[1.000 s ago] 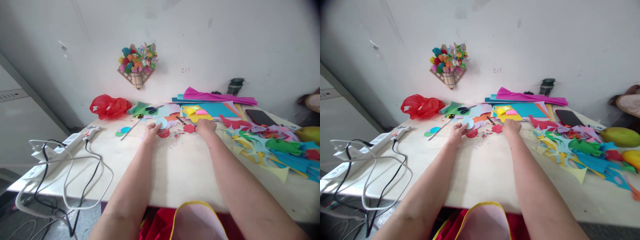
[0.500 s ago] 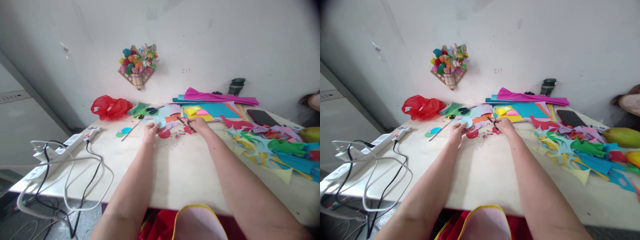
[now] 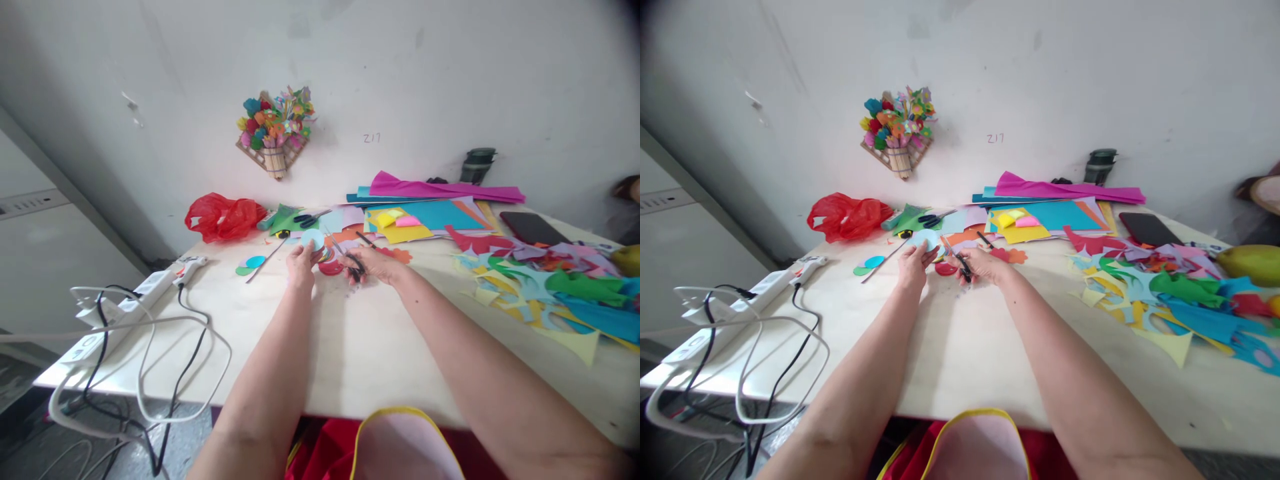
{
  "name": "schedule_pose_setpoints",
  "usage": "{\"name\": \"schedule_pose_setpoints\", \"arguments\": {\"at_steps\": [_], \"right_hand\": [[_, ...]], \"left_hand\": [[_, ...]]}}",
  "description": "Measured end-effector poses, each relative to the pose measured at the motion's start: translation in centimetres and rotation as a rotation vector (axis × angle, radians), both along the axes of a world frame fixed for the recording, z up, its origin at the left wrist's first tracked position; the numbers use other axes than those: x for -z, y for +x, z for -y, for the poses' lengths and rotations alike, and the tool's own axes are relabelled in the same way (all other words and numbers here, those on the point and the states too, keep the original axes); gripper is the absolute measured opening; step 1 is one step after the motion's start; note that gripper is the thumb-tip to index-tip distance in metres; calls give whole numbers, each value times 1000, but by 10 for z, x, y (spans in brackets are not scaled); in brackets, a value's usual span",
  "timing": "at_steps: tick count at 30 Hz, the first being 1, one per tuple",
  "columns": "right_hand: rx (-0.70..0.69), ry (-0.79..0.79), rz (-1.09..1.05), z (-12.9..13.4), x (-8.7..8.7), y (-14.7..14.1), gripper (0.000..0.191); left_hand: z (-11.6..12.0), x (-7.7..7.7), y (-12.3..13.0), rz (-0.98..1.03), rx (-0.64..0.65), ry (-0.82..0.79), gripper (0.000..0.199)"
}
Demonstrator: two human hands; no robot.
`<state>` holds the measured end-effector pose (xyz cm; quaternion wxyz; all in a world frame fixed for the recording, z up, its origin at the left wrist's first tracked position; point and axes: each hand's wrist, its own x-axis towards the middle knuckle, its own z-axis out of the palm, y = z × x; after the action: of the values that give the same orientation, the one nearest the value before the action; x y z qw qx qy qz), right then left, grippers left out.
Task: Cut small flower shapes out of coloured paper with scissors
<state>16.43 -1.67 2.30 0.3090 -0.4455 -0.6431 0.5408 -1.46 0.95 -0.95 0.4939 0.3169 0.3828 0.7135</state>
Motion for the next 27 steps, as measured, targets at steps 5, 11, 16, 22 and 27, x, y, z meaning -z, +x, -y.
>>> {"name": "schedule_pose_setpoints", "arguments": {"at_steps": [5,11,16,22,27], "right_hand": [[0,-34,-42,1,5,-12,25],[48,-52,-114,2,10,-22,31],[69,-36,-144,2,13,-26,37],[67,-15,-155,-3,20,-25,37],[56,-6,-159,-4,22,-25,37]], "left_hand": [[3,-7,3,41,-23,-37,25],[5,-9,9,79,-31,-60,15],[5,-8,12,71,-15,-64,10],[4,-6,13,25,-2,-68,17],[5,-8,16,62,-24,-88,12]]}}
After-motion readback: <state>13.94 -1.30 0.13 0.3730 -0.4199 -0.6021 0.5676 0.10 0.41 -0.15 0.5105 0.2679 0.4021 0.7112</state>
